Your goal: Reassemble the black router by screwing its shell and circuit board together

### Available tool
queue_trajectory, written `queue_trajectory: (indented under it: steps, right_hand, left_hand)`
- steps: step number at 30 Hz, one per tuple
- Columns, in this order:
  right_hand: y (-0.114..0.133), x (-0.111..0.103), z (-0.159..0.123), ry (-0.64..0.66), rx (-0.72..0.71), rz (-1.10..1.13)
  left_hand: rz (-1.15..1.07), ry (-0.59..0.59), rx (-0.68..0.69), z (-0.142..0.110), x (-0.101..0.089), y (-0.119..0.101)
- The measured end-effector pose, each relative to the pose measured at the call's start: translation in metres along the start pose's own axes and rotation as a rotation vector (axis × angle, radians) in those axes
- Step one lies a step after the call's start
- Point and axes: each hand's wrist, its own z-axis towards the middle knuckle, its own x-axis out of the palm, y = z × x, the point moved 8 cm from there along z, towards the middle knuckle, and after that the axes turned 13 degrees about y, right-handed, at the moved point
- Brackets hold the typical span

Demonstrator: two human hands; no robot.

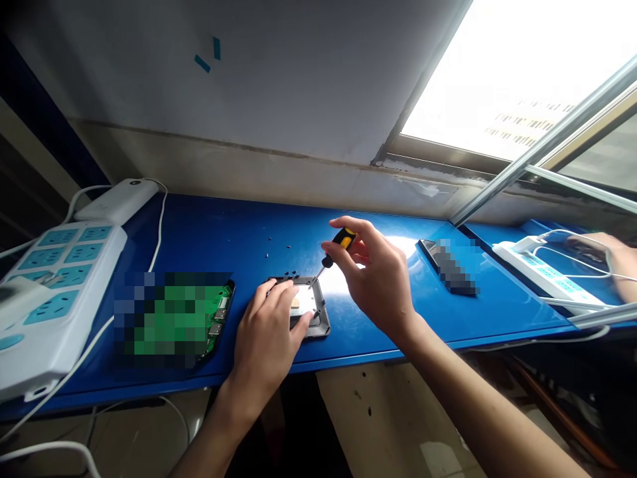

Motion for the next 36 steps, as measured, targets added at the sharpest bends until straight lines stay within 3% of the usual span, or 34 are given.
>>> queue_trajectory:
  steps: [9,15,23,28,36]
  right_hand:
    - [-0.003,0.009,0.002,0.184,-0.022,0.145]
    - [-0.01,0.008,0.006,0.114,0.024,0.157]
    - [0.002,0.01,0.007,0.132,-0.013,0.073]
    - [-0.002,-0.005,0.01,-0.086,-0.045,0.18]
    - [-0.031,0.023,0.021,-0.068,0.066,0.38]
  left_hand:
    - [0.002,0.006,-0.001,0.0,-0.001,0.0]
    - [-0.002,0.005,0.0,-0.001,-0.001,0.0]
    - [-0.006,-0.002,-0.003,0.0,-0.001,0.0]
    - [0.0,-0.018,0.011,-0.001,-0.001,-0.001]
    - [0.014,-0.025,0.01,0.001,-0.001,-0.001]
